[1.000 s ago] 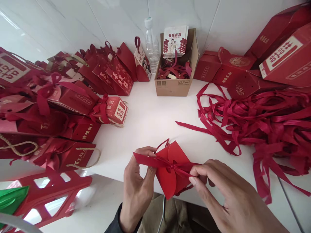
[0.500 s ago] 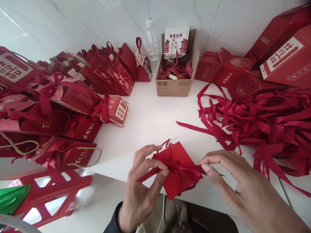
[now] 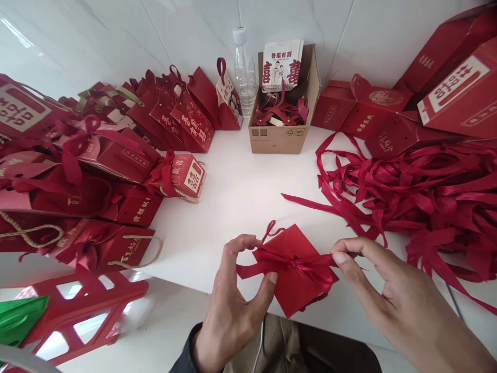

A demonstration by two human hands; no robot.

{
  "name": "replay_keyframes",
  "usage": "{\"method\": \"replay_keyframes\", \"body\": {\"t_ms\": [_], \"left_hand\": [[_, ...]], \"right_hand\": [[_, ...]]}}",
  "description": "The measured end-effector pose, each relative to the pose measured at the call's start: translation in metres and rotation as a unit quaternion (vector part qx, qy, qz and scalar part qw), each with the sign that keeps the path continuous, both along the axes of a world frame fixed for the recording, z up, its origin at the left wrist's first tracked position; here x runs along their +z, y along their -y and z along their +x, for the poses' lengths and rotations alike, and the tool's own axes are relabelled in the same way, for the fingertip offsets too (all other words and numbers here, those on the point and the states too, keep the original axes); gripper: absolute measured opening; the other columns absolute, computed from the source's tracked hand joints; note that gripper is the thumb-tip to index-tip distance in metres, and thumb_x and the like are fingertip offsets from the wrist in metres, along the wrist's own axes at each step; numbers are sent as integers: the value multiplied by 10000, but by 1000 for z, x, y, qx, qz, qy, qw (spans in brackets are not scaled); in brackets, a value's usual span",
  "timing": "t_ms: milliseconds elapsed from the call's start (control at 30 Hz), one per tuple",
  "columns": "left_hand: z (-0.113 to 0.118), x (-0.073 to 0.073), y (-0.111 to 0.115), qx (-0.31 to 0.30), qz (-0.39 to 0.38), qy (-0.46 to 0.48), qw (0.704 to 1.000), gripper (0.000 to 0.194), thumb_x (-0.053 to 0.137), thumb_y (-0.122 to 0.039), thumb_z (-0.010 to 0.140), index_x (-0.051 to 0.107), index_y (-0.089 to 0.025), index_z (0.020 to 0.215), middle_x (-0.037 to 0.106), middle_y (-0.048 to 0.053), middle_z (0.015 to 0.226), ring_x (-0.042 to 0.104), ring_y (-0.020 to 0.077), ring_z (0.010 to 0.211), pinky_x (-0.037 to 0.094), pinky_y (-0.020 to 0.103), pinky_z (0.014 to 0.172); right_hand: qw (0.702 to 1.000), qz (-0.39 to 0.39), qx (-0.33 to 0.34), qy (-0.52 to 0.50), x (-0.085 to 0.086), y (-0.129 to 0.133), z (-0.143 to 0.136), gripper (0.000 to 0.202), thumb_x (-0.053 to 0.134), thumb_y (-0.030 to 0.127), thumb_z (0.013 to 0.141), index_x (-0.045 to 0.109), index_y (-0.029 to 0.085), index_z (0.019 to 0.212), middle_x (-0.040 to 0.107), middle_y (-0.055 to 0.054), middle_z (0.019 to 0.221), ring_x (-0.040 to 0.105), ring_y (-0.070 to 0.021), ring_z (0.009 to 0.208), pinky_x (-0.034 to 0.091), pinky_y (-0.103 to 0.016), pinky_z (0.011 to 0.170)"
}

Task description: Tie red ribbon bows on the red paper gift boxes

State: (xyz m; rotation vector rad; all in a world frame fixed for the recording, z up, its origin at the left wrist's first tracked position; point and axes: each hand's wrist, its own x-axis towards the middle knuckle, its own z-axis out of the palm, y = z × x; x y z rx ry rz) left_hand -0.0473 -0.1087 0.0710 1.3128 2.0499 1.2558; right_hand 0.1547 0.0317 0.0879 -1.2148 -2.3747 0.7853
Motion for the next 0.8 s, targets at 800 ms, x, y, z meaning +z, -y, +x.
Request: {"method": "replay_keyframes", "body": {"t_ms": [800], "left_hand": [[-10,25,-13,-84,-8,51,995,304,596,-134,970,729,-336,1154,615,47,1327,573,252,1290,502,407,1032]], "right_hand": [[982,147,112,-29,-2,20,3,84,613,297,1019,624,283,1101,608,-66,1107,605,-263,1066,515,-391,855]]}}
